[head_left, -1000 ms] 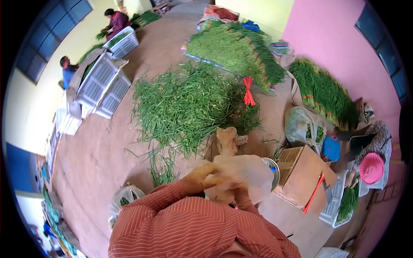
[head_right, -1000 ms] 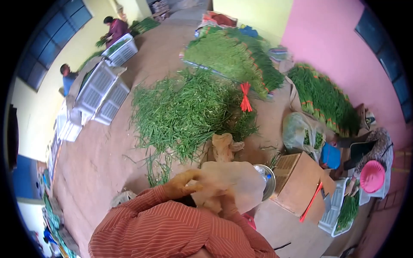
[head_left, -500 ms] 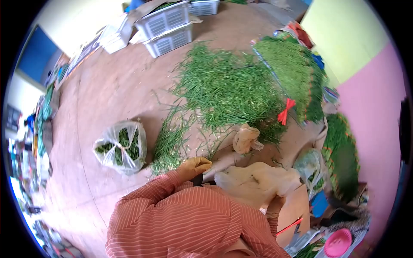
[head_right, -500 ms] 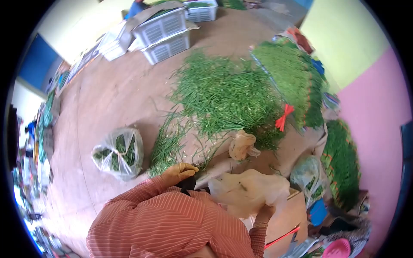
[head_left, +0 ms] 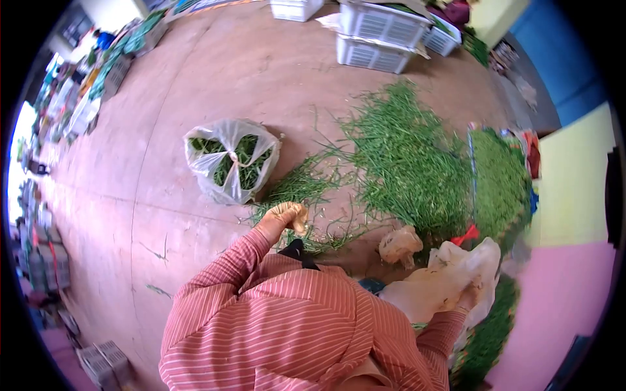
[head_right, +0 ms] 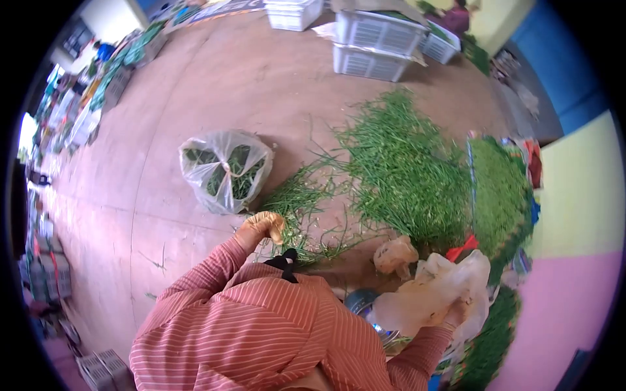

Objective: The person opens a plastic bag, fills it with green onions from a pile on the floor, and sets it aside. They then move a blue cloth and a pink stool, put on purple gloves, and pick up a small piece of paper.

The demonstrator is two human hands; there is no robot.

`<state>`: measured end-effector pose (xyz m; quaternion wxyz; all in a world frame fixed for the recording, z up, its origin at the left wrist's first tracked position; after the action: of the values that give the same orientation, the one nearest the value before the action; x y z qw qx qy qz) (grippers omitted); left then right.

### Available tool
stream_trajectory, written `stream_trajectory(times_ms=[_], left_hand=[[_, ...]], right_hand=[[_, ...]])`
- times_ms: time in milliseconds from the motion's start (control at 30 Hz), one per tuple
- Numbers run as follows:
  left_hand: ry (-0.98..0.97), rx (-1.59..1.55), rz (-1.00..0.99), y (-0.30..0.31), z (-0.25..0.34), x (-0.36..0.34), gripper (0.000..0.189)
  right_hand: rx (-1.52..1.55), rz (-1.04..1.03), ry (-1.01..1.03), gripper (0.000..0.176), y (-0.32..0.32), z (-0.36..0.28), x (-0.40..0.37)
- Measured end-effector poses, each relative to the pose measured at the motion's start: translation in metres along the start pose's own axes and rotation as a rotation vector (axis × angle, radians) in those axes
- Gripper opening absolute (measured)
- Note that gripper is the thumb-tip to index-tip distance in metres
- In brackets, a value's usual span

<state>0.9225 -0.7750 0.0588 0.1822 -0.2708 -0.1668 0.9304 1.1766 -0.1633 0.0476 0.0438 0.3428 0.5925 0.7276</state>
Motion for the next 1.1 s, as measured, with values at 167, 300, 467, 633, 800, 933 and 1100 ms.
stream_trajectory(times_ms=[167, 300, 467, 633, 800, 933, 1100], left_hand=[[-0.081, -0.044, 0.221, 0.053, 0.042, -0.026, 0.025], [-0.135, -0.126, 0.273, 0.081, 0.051, -0.050, 0.027], [-0.030, -0.021, 0.468, 0.086, 0.041, -0.079, 0.027], [-0.051, -0.073, 0.624, 0.073, 0.016, -0.101, 0.030], [-0.192, -0.402, 0.733, 0.058, -0.017, -0.102, 0.033], [-0.318, -0.663, 0.532, 0.032, -0.018, -0.063, 0.048], [-0.394, -1.006, 0.364, -0.021, 0.017, -0.024, 0.077]], right_hand=[[0.260, 0.091, -0.116, 0.020, -0.021, -0.066, 0.025], [0.211, -0.158, -0.154, 0.021, -0.054, -0.127, 0.030], [0.043, -0.780, 0.045, 0.023, -0.127, -0.189, 0.038], [0.097, -1.264, 0.560, 0.028, -0.169, -0.287, 0.037], [1.029, -1.247, 0.298, 0.027, -0.043, -0.445, 0.084], [1.421, -0.779, 0.936, 0.033, 0.126, -0.560, 0.108], [1.465, -0.542, 1.658, 0.066, 0.173, -0.613, -0.004]])
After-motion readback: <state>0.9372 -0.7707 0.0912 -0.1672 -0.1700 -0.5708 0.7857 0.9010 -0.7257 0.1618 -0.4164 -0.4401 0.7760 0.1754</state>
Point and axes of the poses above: each hand's wrist, its own x-axis towards the middle knuckle, its own y-axis out of the back of the hand, z = x × y, the point moved 6 cm from there along x, towards the middle knuckle, and after that the axes turned 4 degrees about y, right-handed, at the moved point
